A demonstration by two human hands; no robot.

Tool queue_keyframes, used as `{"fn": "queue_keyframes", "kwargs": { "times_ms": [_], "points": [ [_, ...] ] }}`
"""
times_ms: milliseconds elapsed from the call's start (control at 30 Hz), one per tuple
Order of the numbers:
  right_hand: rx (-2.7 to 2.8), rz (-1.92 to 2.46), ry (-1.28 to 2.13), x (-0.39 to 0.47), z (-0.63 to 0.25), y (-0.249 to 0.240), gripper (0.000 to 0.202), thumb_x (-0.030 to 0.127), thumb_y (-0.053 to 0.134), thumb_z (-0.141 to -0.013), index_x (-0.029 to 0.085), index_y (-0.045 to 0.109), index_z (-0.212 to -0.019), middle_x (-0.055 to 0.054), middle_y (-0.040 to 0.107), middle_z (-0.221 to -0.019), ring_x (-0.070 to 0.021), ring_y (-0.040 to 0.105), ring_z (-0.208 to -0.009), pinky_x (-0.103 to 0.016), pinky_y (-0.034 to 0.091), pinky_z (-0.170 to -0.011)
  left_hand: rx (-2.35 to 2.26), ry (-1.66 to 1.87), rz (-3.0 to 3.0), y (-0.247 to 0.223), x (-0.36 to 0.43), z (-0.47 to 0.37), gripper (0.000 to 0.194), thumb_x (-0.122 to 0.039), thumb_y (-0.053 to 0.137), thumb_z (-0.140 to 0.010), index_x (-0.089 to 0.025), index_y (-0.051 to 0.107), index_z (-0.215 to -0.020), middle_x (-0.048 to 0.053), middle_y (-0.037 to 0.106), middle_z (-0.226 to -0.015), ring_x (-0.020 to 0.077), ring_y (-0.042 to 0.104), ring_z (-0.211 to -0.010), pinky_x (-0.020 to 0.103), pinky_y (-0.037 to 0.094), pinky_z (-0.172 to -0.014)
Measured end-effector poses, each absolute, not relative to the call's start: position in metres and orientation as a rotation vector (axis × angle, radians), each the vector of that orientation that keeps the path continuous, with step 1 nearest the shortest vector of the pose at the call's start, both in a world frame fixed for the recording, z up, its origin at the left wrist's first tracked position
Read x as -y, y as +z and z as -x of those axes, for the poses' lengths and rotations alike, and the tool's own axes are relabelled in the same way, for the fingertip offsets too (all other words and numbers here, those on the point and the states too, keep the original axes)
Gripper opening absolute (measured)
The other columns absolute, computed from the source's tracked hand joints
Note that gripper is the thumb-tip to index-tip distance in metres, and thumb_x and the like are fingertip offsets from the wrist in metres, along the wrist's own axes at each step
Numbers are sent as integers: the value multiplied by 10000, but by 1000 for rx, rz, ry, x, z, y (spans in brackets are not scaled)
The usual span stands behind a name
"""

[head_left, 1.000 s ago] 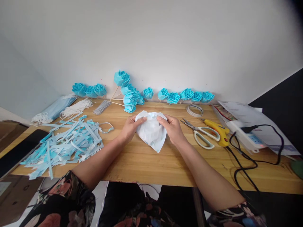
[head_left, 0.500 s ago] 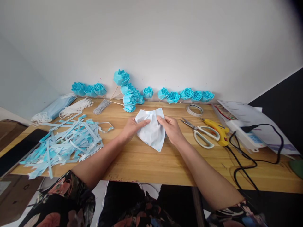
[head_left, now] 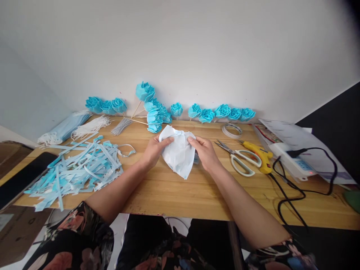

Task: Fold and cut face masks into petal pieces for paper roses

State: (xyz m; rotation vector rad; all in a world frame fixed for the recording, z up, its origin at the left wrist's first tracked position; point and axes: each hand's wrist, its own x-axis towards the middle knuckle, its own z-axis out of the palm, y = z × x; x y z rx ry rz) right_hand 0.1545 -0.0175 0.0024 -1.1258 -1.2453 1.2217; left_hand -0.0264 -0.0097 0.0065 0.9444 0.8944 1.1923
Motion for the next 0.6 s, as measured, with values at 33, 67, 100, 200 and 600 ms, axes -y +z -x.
{"fn": "queue_keyframes", "kwargs": {
  "times_ms": [33,67,100,200,600],
  "points": [
    [1243,1119,1239,17,-155,2,406,579,711,-714,187,616,-669,20,525,-629,-122,447,-594,-251,364,-565,-891,1210,-945,6,9,26,365,-395,850,-609,-132,714,-823,46,727,-800,161,633,-689,270,486,-679],
    [1243,1110,1254,17,-155,2,394,564,726,-706,184,626,-679,22,524,-630,-119,447,-597,-250,367,-570,-886,1224,-947,6,9,26,364,-400,846,-618,-134,713,-829,47,729,-811,164,636,-703,269,488,-687],
    [1245,1100,1259,17,-155,2,381,550,737,-699,181,638,-692,24,526,-635,-117,448,-602,-248,369,-574,-882,1234,-947,5,8,26,366,-408,843,-627,-135,713,-833,48,730,-818,165,637,-711,268,489,-689],
    [1272,1099,1226,16,-154,2,365,527,742,-696,174,648,-702,20,536,-646,-118,448,-614,-246,362,-577,-890,1216,-946,4,8,26,399,-454,833,-645,-129,715,-844,65,736,-833,177,645,-725,271,496,-685],
    [1434,1183,1003,17,-158,-4,465,582,668,-771,185,501,-598,39,372,-585,-99,319,-570,-252,245,-514,-889,1083,-1007,4,12,23,437,-358,897,-559,-123,724,-884,78,743,-871,196,666,-762,318,525,-745]
  ]
}}
